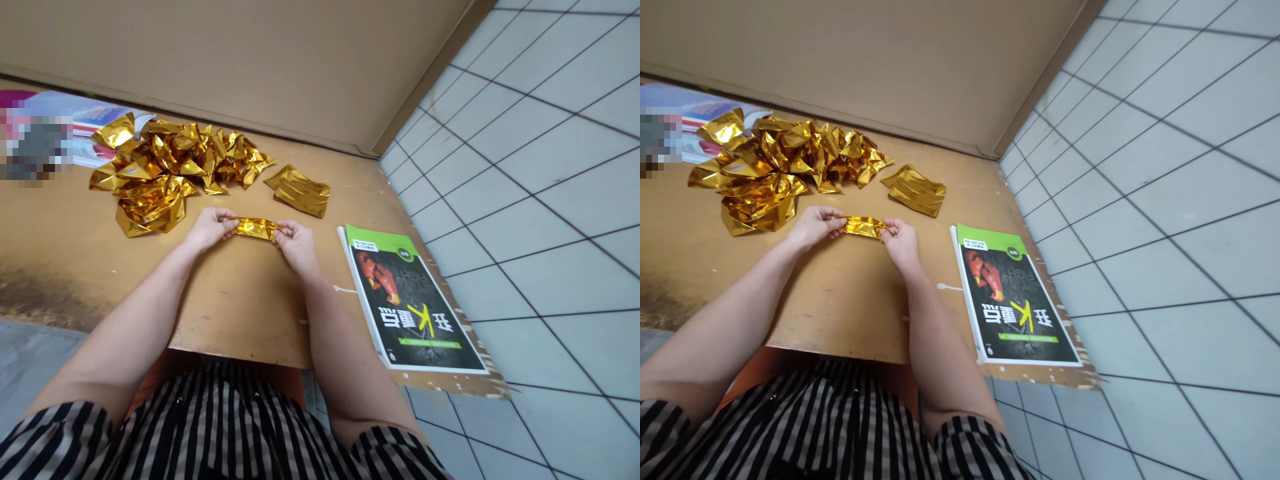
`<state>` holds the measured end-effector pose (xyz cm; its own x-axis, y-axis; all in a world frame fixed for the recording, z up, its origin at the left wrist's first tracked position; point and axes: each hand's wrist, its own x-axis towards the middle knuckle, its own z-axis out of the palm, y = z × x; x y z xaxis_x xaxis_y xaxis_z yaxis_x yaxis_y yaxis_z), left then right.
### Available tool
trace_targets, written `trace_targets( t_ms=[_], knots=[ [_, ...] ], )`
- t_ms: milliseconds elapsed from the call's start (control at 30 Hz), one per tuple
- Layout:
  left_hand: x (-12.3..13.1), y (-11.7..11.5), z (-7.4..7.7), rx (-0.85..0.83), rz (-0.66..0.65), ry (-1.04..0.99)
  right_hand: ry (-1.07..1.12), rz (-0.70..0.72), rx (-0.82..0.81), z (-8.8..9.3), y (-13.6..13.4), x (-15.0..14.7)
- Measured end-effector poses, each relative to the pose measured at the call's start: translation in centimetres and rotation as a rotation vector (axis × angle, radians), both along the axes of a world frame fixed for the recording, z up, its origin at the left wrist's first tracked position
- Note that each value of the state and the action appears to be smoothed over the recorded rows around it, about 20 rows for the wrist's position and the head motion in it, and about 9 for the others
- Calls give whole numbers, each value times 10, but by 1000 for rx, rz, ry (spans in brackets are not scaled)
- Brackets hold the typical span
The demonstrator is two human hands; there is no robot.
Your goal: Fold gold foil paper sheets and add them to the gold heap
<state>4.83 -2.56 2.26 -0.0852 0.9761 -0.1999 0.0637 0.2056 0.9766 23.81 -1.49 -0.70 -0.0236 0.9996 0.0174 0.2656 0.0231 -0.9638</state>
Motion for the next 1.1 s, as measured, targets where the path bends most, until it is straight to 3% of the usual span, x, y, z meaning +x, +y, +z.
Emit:
trace_targets(
  t_ms=[200, 567, 1100],
  knots=[
    [2, -2, 3, -16, 8, -8, 10, 7, -24, 5, -3, -3],
    [-3, 1, -8, 27, -55, 16, 73, 8, -12, 7, -5, -4],
    [0, 2, -12, 106, -34, 20, -100, -30, 91, 7, -6, -5]
  ],
)
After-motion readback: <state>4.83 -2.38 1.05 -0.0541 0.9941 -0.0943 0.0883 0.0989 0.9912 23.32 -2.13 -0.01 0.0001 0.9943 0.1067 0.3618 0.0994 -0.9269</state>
